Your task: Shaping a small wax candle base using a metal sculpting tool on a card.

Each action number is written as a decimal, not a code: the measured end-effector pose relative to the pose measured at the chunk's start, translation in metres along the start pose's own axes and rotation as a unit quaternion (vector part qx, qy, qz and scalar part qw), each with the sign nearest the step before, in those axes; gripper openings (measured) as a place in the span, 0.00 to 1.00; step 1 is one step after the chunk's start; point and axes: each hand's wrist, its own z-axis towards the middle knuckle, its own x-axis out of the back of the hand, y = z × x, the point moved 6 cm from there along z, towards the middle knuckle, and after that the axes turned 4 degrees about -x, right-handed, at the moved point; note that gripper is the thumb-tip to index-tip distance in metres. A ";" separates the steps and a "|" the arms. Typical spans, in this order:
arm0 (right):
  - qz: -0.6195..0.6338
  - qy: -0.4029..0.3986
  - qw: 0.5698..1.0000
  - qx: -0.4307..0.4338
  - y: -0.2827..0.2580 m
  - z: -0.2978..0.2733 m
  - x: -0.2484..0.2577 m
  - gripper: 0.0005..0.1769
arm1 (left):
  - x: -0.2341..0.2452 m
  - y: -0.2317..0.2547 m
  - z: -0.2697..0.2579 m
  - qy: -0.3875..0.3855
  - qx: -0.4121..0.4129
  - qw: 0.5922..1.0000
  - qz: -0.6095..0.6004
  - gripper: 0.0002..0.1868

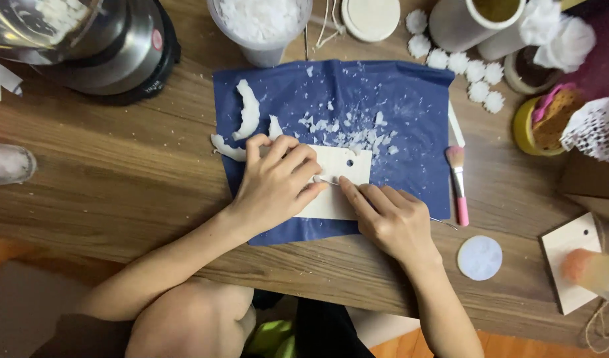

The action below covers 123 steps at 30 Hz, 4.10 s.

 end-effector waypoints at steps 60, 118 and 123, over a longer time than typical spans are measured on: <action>-0.008 -0.007 0.999 -0.047 -0.003 -0.008 -0.002 0.21 | 0.001 0.002 0.001 -0.005 -0.030 0.999 -0.011 0.04; 0.002 -0.005 0.996 -0.091 -0.021 -0.012 -0.016 0.28 | 0.005 0.001 -0.001 0.046 -0.031 0.998 0.011 0.09; -0.061 -0.020 0.995 -0.074 -0.028 -0.012 -0.020 0.30 | 0.003 0.002 -0.003 0.038 -0.032 0.999 0.005 0.09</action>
